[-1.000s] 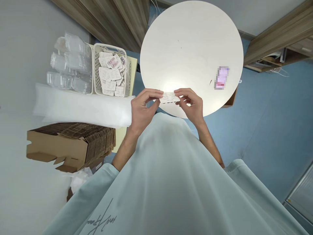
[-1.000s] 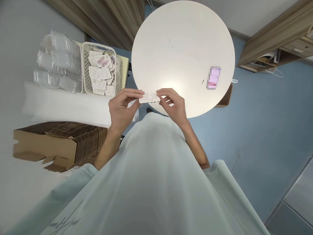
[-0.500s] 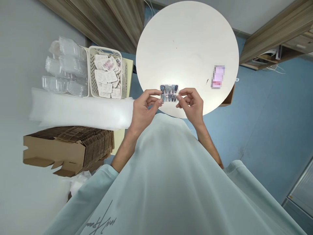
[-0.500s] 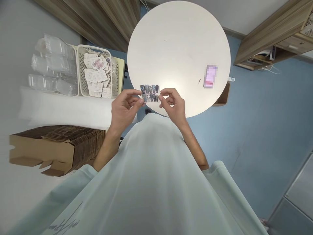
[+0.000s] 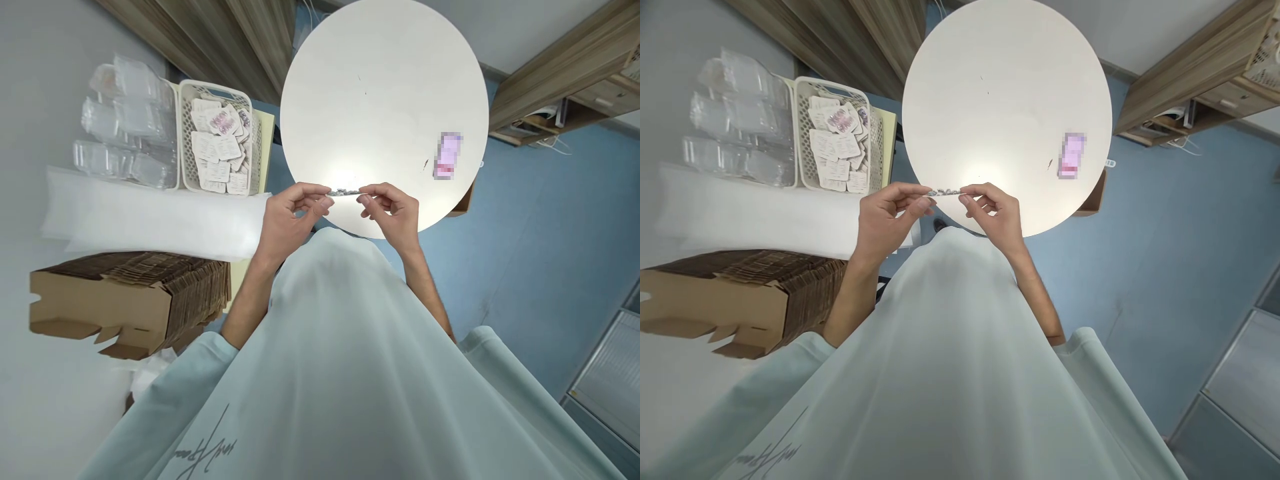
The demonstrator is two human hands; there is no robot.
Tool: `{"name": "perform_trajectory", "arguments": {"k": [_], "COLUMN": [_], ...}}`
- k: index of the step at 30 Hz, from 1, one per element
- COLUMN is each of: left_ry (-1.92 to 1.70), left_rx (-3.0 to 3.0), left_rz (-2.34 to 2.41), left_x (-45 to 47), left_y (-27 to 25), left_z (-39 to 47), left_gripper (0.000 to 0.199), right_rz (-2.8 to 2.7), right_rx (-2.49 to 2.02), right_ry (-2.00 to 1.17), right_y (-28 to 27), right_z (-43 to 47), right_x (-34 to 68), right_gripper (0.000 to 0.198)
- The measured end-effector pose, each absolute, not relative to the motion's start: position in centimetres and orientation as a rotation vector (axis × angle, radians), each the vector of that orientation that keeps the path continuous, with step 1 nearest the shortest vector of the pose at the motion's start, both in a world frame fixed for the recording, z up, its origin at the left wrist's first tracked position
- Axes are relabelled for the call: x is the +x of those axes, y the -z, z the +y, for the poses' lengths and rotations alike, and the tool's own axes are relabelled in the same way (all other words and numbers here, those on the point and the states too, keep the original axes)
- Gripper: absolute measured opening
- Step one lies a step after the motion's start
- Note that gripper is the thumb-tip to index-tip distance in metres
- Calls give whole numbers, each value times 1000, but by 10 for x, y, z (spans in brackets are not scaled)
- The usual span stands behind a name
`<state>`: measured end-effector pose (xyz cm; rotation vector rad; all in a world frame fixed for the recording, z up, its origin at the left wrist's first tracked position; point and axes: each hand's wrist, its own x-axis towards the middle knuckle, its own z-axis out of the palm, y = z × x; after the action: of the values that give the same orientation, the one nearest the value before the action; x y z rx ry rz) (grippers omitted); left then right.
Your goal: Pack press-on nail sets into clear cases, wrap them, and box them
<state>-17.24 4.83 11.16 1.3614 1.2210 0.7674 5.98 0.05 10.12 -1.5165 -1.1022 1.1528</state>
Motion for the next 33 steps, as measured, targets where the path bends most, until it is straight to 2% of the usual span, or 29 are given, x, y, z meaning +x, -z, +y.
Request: {"name": "perform_trajectory", "arguments": {"k": [6, 25, 29, 33], "left_ry": [-754, -765, -729, -698], "left_rx": [1314, 1314, 1281, 1221], "left_rz": [1244, 1277, 1294, 1288], "left_x": [-177, -191, -200, -208], "left_y": [-113, -100, -87, -55], "left_z": [48, 44, 41, 41], "left_gripper": [59, 62, 54, 45], "right_rz": [-1015, -975, -949, -956], "right_rx": [-1529, -1564, -1582, -1600], "right_ry": [-1264, -1330, -1353, -1400], "right_y": [-100, -101, -90, -55], "right_z": [5, 0, -6, -10], "right_x": [42, 30, 26, 22], "right_gripper": [61, 67, 65, 61]}}
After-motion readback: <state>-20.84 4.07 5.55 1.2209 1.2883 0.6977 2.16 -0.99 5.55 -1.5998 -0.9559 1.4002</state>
